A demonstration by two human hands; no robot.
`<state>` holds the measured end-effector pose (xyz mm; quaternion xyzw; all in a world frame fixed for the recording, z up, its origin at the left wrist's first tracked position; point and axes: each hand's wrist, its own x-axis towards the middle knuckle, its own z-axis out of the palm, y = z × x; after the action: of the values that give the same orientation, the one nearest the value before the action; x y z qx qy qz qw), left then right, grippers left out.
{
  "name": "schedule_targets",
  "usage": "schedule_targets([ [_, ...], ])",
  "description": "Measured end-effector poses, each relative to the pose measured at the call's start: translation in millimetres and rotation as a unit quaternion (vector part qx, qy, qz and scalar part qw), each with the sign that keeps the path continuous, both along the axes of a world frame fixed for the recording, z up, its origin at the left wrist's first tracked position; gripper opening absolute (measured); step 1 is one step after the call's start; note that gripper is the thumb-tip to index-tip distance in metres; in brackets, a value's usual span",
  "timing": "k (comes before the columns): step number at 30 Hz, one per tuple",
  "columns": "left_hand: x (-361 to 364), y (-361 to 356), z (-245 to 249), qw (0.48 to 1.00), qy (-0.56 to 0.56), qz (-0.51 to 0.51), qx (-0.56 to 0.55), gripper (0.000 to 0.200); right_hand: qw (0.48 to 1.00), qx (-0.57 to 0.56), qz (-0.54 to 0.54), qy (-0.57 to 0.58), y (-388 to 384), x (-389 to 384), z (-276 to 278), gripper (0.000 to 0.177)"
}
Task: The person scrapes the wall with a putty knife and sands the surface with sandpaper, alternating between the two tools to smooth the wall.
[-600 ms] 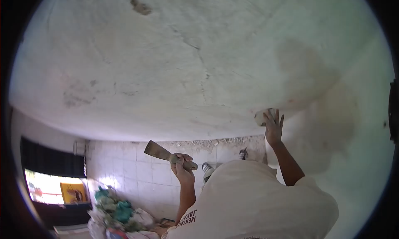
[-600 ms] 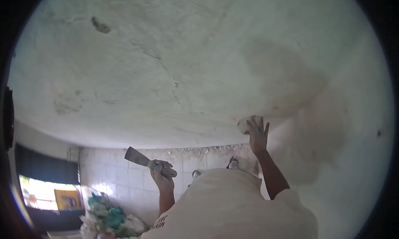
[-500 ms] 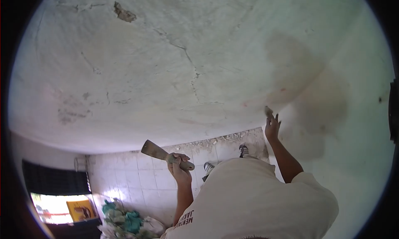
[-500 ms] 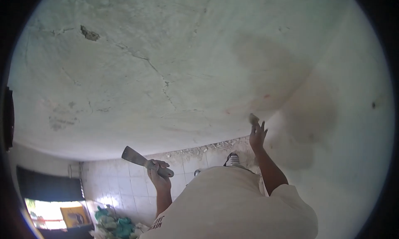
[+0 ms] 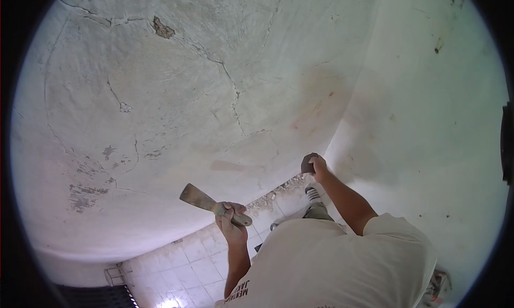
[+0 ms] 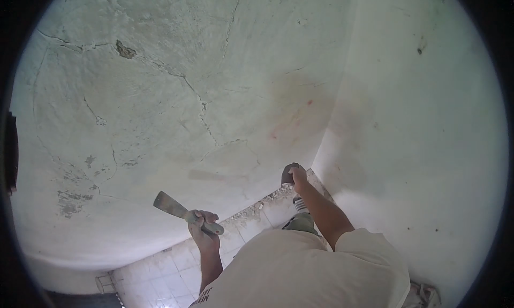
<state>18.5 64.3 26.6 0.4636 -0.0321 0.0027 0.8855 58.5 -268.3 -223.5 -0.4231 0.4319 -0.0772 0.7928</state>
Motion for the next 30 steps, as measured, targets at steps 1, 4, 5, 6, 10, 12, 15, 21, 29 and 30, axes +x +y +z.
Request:
schedule_targets([
  [1, -4.8, 5.9, -0.5, 1.000, 0.003, -0.014, 0.012, 0.012, 1.000, 0.013, -0.002, 0.001, -2.4, -6.4, 0.1, 0.038],
  [4, -16.5, 33.1, -6.5, 0.997, -0.012, -0.028, 0.075, 0.014, 0.997, 0.068, -0.023, -0.027, -14.7, -25.5, 3.8, 0.035],
  [5, -18.8, 42.5, -7.0, 0.994, -0.024, -0.034, 0.098, 0.014, 0.996, 0.078, -0.033, -0.030, -20.3, -30.0, 6.9, 0.034],
  [6, -21.3, 51.4, -7.2, 0.994, -0.023, -0.036, 0.102, 0.015, 0.995, 0.088, -0.042, -0.033, -24.8, -35.2, 17.0, 0.033],
  [10, -23.4, 65.7, -0.8, 0.994, -0.034, -0.035, 0.093, 0.015, 0.987, 0.064, -0.106, -0.106, -35.9, -33.8, 41.9, 0.016],
  [12, -20.3, 61.7, 1.2, 0.996, -0.045, -0.029, 0.075, 0.014, 0.982, 0.027, -0.143, -0.123, -41.0, -26.2, 57.0, 0.016],
  [15, -14.6, 51.6, 6.5, 0.996, -0.056, -0.035, 0.065, 0.014, 0.983, -0.082, -0.109, -0.125, -48.6, -15.0, 74.8, 0.018],
  [21, 3.9, 27.3, 11.2, 0.992, -0.071, -0.040, 0.097, 0.015, 0.944, -0.255, -0.178, -0.108, -46.8, 11.3, 103.8, 0.019],
  [29, 67.7, -16.1, 42.9, 0.974, -0.153, 0.024, 0.164, 0.015, 0.985, -0.125, -0.059, -0.107, -87.5, 5.6, 125.2, 0.008],
  [30, 77.0, -23.7, 51.4, 0.971, -0.171, 0.026, 0.165, 0.015, 0.986, -0.117, -0.043, -0.113, -95.1, 3.5, 131.8, 0.009],
])
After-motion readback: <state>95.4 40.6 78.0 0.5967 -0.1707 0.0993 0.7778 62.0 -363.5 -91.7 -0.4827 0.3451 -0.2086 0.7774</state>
